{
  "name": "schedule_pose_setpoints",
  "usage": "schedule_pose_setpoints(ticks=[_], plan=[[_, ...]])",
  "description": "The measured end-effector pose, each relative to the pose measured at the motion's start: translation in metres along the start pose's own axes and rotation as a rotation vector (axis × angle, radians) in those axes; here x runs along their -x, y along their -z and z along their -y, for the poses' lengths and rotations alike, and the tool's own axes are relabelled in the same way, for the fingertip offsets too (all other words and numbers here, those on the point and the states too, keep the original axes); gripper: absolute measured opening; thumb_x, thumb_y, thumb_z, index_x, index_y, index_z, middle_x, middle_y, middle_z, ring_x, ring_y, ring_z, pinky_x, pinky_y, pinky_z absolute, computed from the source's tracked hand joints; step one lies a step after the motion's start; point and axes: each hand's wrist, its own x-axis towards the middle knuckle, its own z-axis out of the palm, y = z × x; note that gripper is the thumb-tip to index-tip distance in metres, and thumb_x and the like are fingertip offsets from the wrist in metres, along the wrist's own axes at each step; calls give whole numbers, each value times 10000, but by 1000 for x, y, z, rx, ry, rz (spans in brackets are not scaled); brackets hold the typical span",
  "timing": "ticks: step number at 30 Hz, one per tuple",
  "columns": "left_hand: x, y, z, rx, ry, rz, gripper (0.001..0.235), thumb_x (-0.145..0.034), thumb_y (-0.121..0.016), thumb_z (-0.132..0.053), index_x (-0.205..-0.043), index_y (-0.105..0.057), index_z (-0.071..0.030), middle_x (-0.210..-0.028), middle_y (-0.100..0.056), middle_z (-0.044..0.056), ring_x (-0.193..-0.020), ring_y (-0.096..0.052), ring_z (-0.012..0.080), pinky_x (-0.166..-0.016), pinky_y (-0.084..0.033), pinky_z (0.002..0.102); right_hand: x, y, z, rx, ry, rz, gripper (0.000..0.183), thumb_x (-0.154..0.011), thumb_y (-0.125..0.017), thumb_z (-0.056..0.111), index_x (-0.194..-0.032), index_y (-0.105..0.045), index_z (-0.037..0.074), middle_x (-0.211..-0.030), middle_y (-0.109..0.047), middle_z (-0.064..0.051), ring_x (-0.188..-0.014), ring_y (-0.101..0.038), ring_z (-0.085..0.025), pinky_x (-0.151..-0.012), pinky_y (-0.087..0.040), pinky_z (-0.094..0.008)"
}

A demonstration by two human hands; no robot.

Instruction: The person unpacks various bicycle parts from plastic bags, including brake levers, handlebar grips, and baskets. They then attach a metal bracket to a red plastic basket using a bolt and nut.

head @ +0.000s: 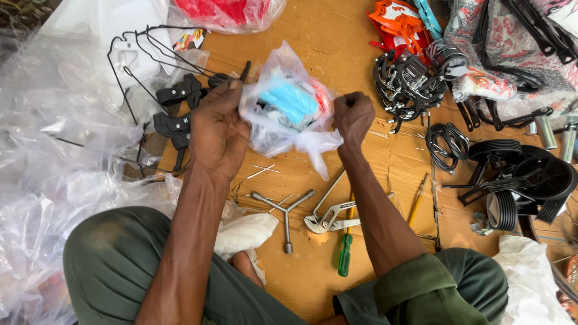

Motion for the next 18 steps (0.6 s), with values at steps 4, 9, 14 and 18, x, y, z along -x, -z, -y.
schedule_pose_setpoints(ticks=[4, 9, 14, 18], plan=[[-5, 3, 6, -239, 31, 9, 128, -872, -775, -123, -929, -712, -28, -896, -724, 47, -832, -669, 130, -809, -522, 280, 3, -1, 5, -434, -384, 219, 222, -848, -658, 178, -996, -745, 37, -871, -734, -124, -799, -675, -250, -746, -589, -471], [-14, 4, 31, -767, -133, -34, 369, -931, -840, -203, -843, -529, -24, -814, -472, 15, -734, -392, 119, -649, -337, 320, -17, 20, 22, -756, -700, 566, 731, -911, -524, 636, -1382, -572, 79, -1309, -685, -140, -1093, -705, -255, -861, -545, -500], [-24, 8, 34, -691, -139, -346, 381, -837, -819, -195, -1056, -509, -170, -879, -672, -48, -805, -601, 41, -750, -501, 246, -33, -5, 40, -804, -543, 973, 976, -886, -555, 721, -1467, -546, -63, -1316, -670, -254, -1129, -713, -276, -931, -612, -423], [-32, 20, 23, -887, -39, -261, 168, -989, -661, -185, -991, -739, -36, -810, -633, -2, -707, -473, 94, -651, -410, 308, -32, -14, 36, -727, -611, 896, 593, -955, -678, 334, -1309, -516, -114, -1228, -699, -226, -1045, -735, -249, -890, -643, -410]])
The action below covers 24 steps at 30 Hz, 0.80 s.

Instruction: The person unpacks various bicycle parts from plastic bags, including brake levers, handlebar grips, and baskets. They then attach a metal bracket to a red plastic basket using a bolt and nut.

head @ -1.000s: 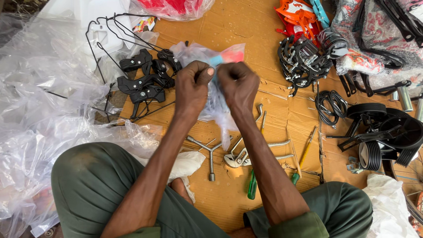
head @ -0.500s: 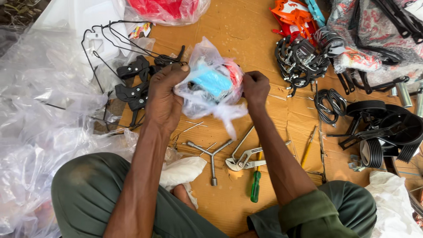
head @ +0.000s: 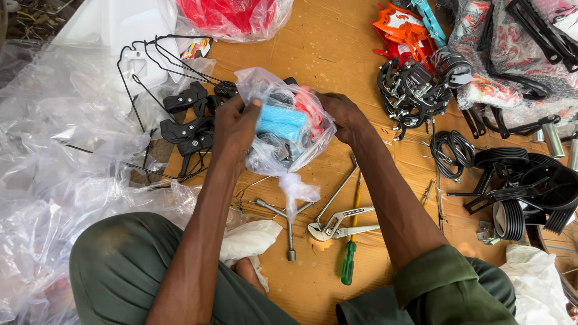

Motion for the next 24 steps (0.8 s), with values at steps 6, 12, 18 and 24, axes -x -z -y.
schedule_pose_setpoints(ticks=[6, 12, 18, 24], plan=[[-4, -7, -10, 566, -63, 161, 133, -1029, -596, -79, -1061, -714, -28, -926, -705, -4, -797, -609, 68, -768, -505, 280, 33, 1, 33, -212, 97, 166, 301, -926, -649, -10, -1206, -640, -119, -1080, -734, -184, -897, -738, -245, -837, -628, -383], [8, 10, -47, 411, -364, 480, 190, -1051, -638, -64, -1211, -740, -67, -1030, -737, 49, -877, -634, 128, -807, -503, 325, 109, 13, 72, -184, 652, 250, 331, -1008, -634, -68, -1277, -600, 119, -1271, -668, -45, -1203, -645, -209, -1045, -566, -427], [14, 38, -45, -822, -194, 995, 311, -873, -755, -198, -1171, -770, -109, -1030, -770, 50, -911, -694, 152, -831, -549, 368, 118, 27, 36, 594, 596, 53, 313, -904, -685, -94, -1146, -624, 95, -1123, -677, -36, -1083, -641, -159, -952, -548, -335], [5, 32, -30, -885, -22, 654, 243, -939, -608, -196, -1113, -752, -105, -978, -788, 110, -914, -753, 234, -835, -577, 418, 127, 32, -18, 290, 371, -85, 276, -938, -583, 20, -1201, -642, 83, -1090, -693, -13, -983, -638, -124, -874, -543, -304]])
